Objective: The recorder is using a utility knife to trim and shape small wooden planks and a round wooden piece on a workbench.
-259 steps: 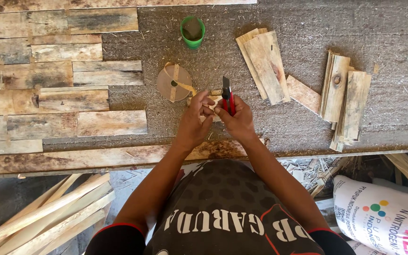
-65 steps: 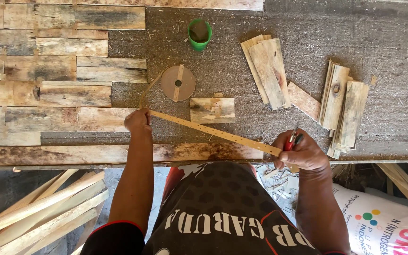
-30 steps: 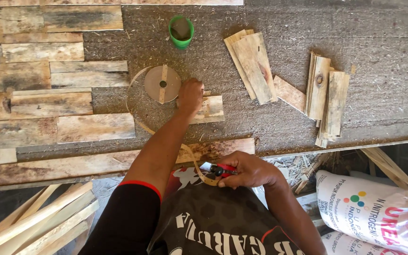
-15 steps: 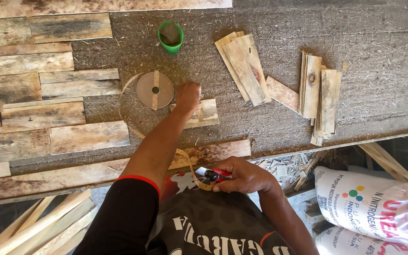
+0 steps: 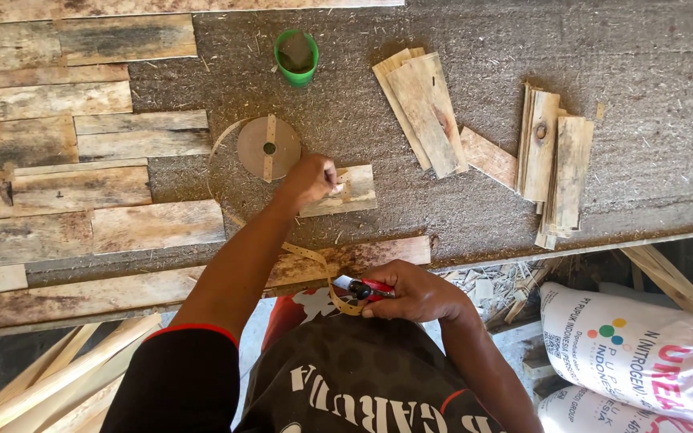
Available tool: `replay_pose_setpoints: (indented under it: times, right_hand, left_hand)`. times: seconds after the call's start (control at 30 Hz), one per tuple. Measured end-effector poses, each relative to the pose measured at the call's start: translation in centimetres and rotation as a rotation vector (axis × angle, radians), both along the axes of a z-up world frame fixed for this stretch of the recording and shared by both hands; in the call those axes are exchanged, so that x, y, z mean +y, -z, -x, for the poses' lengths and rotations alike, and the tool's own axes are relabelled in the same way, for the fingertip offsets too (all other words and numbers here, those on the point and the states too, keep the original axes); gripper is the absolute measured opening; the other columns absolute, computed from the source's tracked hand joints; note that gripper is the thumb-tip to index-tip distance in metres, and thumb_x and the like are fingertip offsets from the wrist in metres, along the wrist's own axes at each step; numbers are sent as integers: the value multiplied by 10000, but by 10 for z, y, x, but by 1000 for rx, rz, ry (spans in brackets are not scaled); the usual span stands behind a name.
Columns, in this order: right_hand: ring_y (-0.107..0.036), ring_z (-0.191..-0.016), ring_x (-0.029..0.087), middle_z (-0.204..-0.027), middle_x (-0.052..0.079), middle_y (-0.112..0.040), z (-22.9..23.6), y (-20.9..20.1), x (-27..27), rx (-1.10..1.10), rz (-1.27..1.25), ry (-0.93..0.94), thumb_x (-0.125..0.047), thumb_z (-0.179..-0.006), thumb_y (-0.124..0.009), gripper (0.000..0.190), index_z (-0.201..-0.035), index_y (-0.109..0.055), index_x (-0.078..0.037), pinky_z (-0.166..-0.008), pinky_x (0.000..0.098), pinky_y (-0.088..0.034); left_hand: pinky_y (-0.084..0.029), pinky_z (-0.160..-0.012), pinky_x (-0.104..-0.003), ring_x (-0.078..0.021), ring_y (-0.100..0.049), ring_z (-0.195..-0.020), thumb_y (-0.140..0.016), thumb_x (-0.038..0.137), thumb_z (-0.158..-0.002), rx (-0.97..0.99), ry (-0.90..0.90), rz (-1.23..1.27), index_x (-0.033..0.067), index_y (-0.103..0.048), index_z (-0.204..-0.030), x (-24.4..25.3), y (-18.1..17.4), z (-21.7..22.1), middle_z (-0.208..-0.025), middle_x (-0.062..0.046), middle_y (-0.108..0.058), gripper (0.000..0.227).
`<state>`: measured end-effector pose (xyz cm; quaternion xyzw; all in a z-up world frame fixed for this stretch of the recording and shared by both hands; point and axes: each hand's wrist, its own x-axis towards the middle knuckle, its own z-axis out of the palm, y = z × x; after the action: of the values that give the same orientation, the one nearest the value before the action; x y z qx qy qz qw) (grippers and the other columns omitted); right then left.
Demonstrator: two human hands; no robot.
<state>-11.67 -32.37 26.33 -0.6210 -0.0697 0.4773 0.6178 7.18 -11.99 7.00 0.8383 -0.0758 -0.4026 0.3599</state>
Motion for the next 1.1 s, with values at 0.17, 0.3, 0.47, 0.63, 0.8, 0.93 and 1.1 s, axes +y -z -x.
replay_pose_setpoints:
  times: [0.17, 0.3, 0.47, 0.63, 0.8, 0.93, 1.1]
  right_hand:
    - [-577, -762, 53, -810, -29, -673, -7, 0, 2, -12, -20, -36, -141, -895, -789, 180, -996, -726, -6, -686, 244, -479]
    - [-529, -755, 46, -782, -36, -628, -12, -1, 2, -45, -45, -54, -131, -910, -772, 169, -989, -709, 4, -676, 246, -461]
    - [-531, -778, 38, -822, -56, -643, -17, -14, 7, -55, -74, -44, -125, -895, -751, 208, -1061, -701, -10, -707, 244, -468]
    - [-517, -737, 61, -754, -37, -597, -13, 0, 0, -77, -19, -66, -138, -910, -779, 162, -949, -700, -2, -673, 264, -448]
    - [-552, -745, 46, -770, -55, -643, -16, -7, 3, -64, -35, -51, -145, -892, -770, 148, -960, -710, -27, -681, 254, -472]
    - [-527, -727, 46, -748, -59, -616, -14, -1, 2, -44, -48, -44, -136, -901, -770, 137, -958, -709, -28, -670, 252, -458]
    - [-528, -713, 48, -736, -62, -611, -14, 0, 0, -29, -47, -29, -122, -905, -774, 124, -938, -709, -22, -661, 250, -455]
  left_hand:
    - [-601, -803, -388, -202, -741, -887, -801, 156, -882, -183, -49, 16, 71, -762, -974, 13, 24, 30, -1043, -102, -784, 131]
    - [-505, -1000, -453, -289, -626, -1138, -918, 259, -756, -646, 128, -60, 63, -675, -1254, 16, -9, 40, -1267, -150, -662, 588]
    - [-319, -1195, -484, -323, -437, -1407, -928, 299, -672, -669, 196, 26, 101, -373, -1521, 17, -3, 49, -1516, -139, -493, 1033]
    - [-174, -1249, -500, -369, -241, -1520, -917, 337, -734, -636, 249, 59, 111, -117, -1610, 21, 0, 53, -1643, -207, -247, 1209]
    - [-142, -1255, -459, -325, -225, -1545, -862, 318, -764, -480, 289, -19, 179, -53, -1635, 25, 12, 61, -1692, -164, -212, 1196]
    - [-135, -1291, -450, -333, -240, -1551, -860, 338, -792, -541, 321, 3, 222, -86, -1638, 27, 25, 66, -1676, -140, -272, 1152]
    - [-141, -1276, -482, -370, -241, -1538, -874, 249, -746, -607, 244, 28, 159, -40, -1636, 24, -2, 63, -1656, -203, -276, 1223]
